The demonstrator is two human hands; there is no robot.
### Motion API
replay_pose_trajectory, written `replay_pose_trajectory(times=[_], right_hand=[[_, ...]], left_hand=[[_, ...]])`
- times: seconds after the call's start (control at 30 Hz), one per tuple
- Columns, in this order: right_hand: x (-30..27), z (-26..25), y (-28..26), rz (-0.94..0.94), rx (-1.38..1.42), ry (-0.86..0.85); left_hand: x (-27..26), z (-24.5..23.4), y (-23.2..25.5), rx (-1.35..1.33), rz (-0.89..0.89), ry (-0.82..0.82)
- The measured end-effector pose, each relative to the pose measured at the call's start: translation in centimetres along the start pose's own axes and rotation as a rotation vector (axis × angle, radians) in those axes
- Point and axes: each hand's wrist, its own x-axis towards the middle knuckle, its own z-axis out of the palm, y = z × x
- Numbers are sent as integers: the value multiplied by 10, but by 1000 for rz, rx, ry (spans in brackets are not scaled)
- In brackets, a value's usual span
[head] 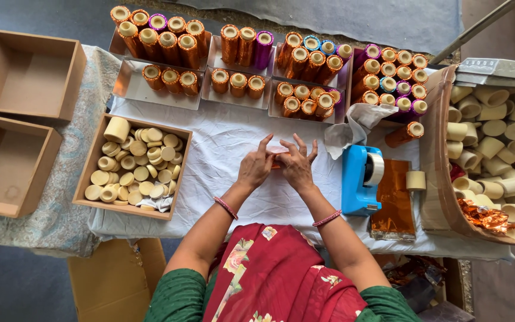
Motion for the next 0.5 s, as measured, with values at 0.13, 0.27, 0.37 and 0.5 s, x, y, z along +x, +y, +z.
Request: replay_pose_trajectory(times=[0.13, 0.27, 0.37, 0.5], right_hand=[[-1, -6, -7, -16, 27, 66], [-8, -10, -13, 79, 196, 129], [-12, -18, -22, 309, 461, 99], [-20, -17, -25, 518, 1135, 112]], left_hand=[[-6, 1, -6, -18, -31, 6], [-11, -3, -1, -40, -50, -28], [-13, -4, -1, -58, -96, -46], [-19, -1, -4, -38, -95, -32]])
